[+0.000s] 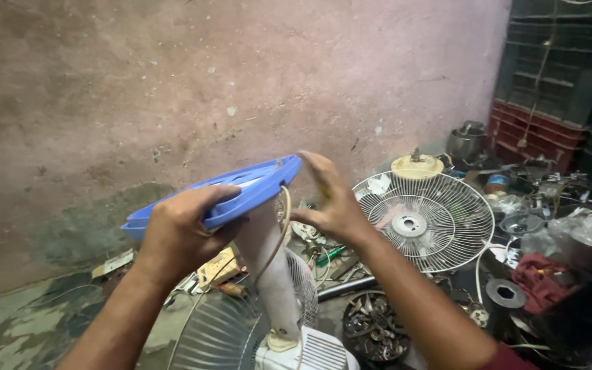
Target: The person handles a white plastic fan base, wipes it with a cloth, and attaches it to the motor assembly of a pedestal fan while sitting among various fan parts and tools.
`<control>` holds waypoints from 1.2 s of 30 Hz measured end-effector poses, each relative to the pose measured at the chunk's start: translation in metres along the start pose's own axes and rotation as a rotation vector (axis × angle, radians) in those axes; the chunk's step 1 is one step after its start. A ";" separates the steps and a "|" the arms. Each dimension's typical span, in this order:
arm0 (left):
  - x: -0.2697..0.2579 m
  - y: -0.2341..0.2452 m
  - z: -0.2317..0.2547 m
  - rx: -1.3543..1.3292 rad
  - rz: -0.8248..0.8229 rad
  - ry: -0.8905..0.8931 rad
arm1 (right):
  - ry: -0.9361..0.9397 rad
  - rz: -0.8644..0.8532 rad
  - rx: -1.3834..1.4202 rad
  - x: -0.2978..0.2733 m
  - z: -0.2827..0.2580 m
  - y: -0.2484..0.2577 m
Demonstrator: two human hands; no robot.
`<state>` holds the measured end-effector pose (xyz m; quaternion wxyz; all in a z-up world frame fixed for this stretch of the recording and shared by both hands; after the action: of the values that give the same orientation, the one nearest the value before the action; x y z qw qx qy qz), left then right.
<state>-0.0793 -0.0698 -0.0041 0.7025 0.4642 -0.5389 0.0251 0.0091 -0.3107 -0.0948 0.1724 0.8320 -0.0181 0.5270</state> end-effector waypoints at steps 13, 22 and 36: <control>-0.011 -0.007 0.005 0.192 0.058 -0.043 | -0.013 -0.149 0.225 0.036 0.028 -0.018; -0.063 0.002 -0.046 0.268 0.185 0.136 | 0.100 -0.278 -0.043 0.051 0.014 -0.005; -0.080 0.013 -0.054 0.520 0.250 -0.144 | 0.192 -0.224 0.145 0.044 0.002 -0.002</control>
<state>-0.0804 0.0118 -0.0578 0.5114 0.5592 -0.6158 0.2159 0.0304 -0.3024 -0.0575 0.1705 0.7850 0.1296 0.5813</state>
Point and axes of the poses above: each hand's wrist, its own x-axis towards the middle knuckle, its own y-axis out of the back of the hand, z = x × y, the point moved 1 cm from there along x, towards the middle knuckle
